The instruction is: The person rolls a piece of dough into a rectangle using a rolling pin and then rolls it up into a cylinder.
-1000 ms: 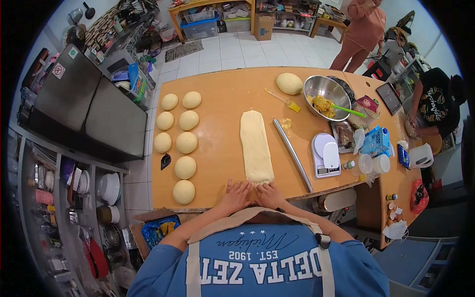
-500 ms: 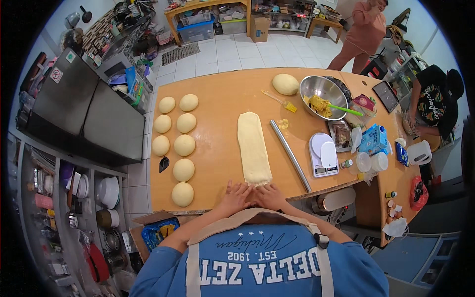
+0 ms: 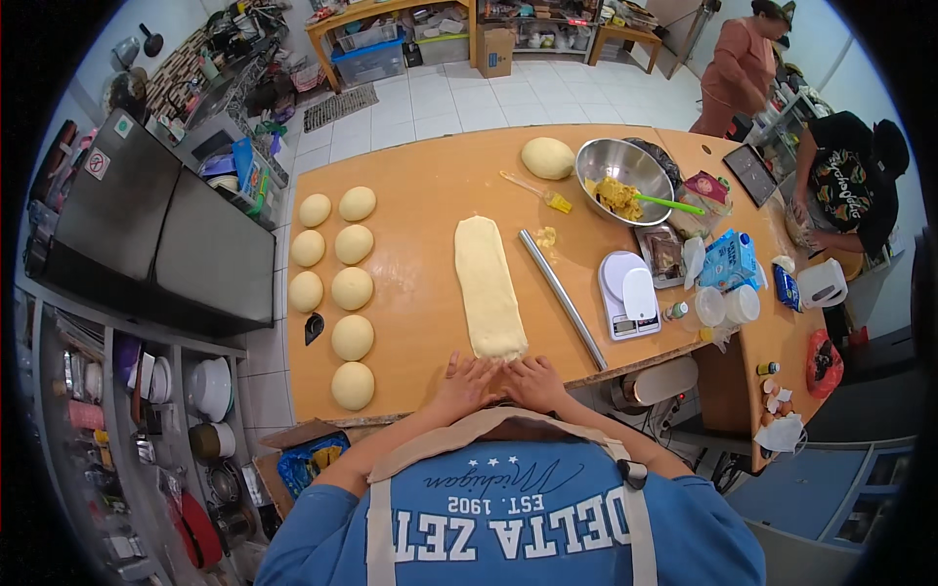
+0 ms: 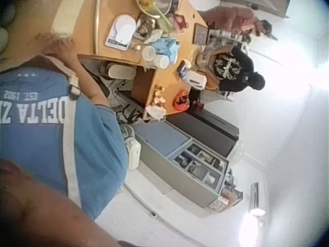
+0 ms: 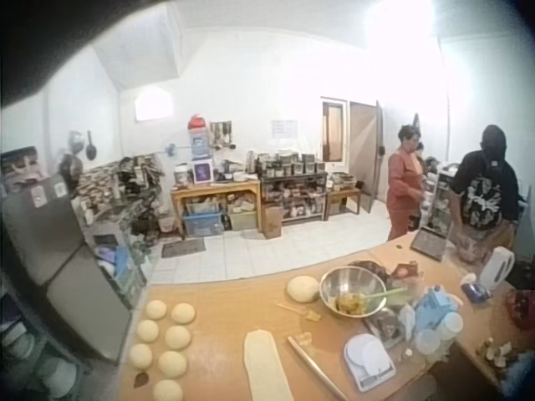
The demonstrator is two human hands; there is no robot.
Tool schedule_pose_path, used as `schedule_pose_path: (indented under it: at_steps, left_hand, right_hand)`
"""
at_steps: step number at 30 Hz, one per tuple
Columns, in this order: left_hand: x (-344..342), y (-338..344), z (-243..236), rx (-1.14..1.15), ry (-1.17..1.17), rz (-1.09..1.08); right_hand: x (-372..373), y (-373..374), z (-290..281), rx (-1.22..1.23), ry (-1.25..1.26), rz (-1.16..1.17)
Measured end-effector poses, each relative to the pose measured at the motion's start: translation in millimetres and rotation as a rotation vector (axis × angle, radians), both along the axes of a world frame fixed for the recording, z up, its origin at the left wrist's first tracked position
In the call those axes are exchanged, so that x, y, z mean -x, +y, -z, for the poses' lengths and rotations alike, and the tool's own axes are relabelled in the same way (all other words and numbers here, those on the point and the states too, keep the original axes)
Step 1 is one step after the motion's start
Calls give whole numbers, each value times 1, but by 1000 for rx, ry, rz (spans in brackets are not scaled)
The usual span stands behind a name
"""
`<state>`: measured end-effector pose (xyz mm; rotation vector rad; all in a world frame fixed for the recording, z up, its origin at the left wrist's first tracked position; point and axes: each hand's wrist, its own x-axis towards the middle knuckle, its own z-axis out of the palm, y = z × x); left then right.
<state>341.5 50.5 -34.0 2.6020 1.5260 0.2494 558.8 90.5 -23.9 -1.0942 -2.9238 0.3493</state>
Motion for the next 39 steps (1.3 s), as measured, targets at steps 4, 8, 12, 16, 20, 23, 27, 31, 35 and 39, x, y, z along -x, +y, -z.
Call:
schedule_pose_path:
  at_steps: [4,8,12,16,20,23,27,31,35,39]
  left_hand:
    - [-5,4,-1,47,53,-13]
    - [-4,2,-5,-41,64,8]
    - [-4,-3,-2,-45,115,1]
    - [-2,-3,5,-34,85,-1]
    - [-3,-6,9,-5,120,15]
    - [0,-3,11,60,105,10]
    - [4,-4,14,22,123,20]
    - [3,-7,9,29,111,9]
    - [3,-4,9,-7,123,14]
    - [7,-5,8,-73,33,28]
  right_hand:
    - [-4,-5,8,-137,37,48]
    - [-8,-6,10,-82,8,37]
    - [-10,-9,4,-185,52,131]
    - [-17,-5,3,-114,0,137]
    - [-20,-5,1,-201,133,148]
    - [-18,0,-4,-243,102,112]
    - [-20,1,-3,-104,-8,124]
    - [-20,3,-5,-174,66,138]
    - [-19,5,-9,-210,115,123]
    - [-21,6,-9,-167,94,155]
